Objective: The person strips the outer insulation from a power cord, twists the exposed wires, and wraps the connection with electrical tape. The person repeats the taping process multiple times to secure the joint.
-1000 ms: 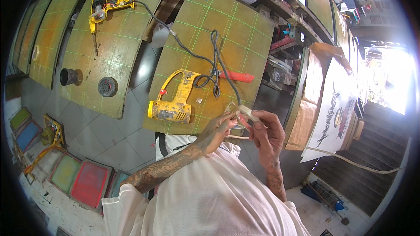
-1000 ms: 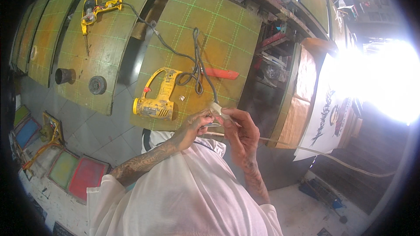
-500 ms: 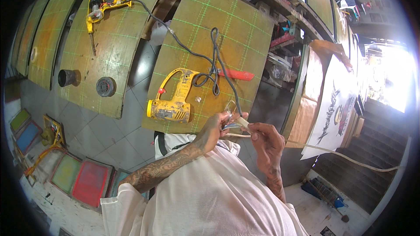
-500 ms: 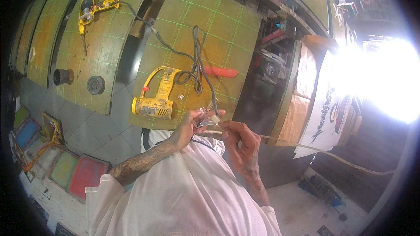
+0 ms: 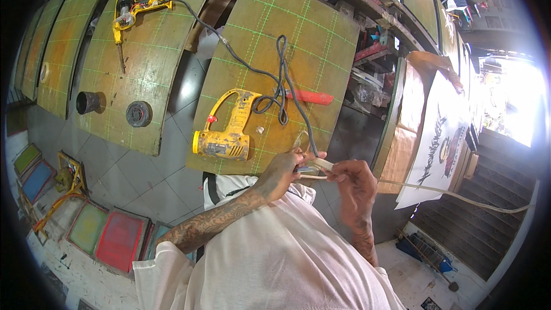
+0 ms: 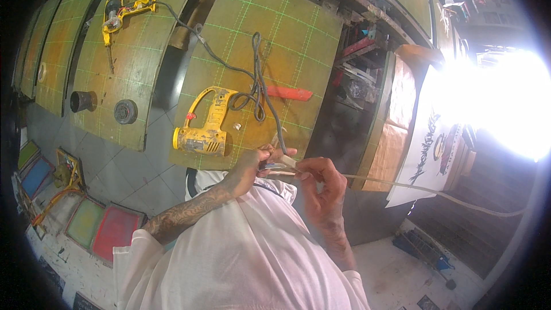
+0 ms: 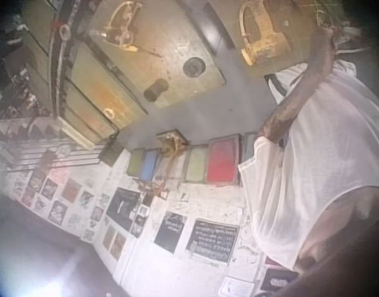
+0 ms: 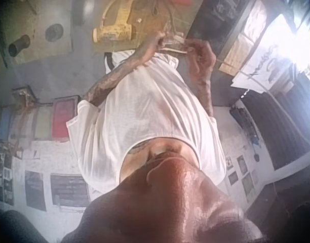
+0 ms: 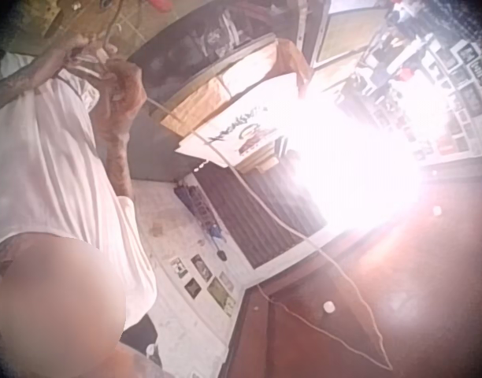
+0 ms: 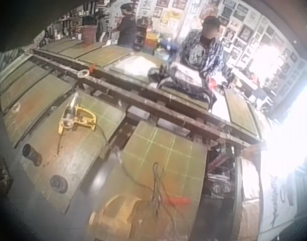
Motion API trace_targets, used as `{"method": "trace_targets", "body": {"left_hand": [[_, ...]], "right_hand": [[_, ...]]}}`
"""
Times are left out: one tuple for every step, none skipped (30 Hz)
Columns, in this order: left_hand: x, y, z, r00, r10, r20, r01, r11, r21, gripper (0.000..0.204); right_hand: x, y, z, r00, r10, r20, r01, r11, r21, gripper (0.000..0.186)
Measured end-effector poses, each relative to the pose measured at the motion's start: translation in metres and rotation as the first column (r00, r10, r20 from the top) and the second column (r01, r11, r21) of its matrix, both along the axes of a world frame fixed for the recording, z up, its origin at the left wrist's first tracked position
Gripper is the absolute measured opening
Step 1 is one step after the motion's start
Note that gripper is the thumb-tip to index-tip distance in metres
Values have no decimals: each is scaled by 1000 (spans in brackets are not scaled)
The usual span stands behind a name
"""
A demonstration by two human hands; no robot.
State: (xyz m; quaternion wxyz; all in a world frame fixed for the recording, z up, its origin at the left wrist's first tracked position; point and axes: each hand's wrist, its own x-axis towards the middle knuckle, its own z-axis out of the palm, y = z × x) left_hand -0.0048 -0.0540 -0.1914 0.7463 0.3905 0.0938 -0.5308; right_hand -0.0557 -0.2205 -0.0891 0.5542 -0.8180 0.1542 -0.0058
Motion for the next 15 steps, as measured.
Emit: {"method": "trace_targets", "body": {"left_hand": [[-4,-1,-3,999,9,36,-9,1000,0,57],[-6,-2,-5,997,17,72,-18,1000,0,56],[-8,-1,-6,996,18,91,-18,1000,-3,56],[-8,0,-3,994,15,111,-15,1000,-5,56],[-8,1,-2,991,12,130,-11,1000,-7,56],[-10,1,-3,987,20,161,-18,1000,-15,57],[-13,1,-6,981,29,192,-26,999,-21,57],[-16,1,-7,974,38,223,-33,999,-28,58],[-17,3,-8,970,18,243,-11,999,-30,59],[-17,5,-8,965,-2,262,11,999,-34,60],[-17,6,-8,960,-22,280,33,999,-37,61],[-17,5,-7,960,-27,279,36,999,-28,60],[-16,4,-6,960,-34,279,41,999,-20,60],[-16,3,-4,959,-40,280,45,999,-12,60],[-17,3,-2,952,-38,304,43,999,-11,59]], "right_hand": [[-2,-5,0,1000,17,-19,-17,1000,-22,5],[-3,-9,0,999,33,-38,-35,998,-44,5],[-5,-12,0,996,47,-73,-51,997,-59,6],[-8,-15,0,993,57,-107,-65,995,-73,8],[-9,-16,0,988,66,-141,-78,993,-86,9],[-10,-14,-1,987,24,-156,-35,997,-69,10],[-9,-9,-1,985,-16,-171,7,999,-52,12],[-8,-7,-1,981,-56,-186,50,998,-35,14],[-7,-7,2,968,-35,-248,31,999,-23,16],[-4,-9,7,951,-15,-309,12,1000,-11,18],[-2,-10,10,930,7,-368,-6,1000,3,20],[1,-9,11,929,36,-369,-52,998,-32,21],[3,-9,11,927,64,-370,-96,993,-68,22],[6,-9,12,924,92,-372,-140,985,-103,23],[10,-8,15,910,138,-391,-205,970,-134,24]]}}
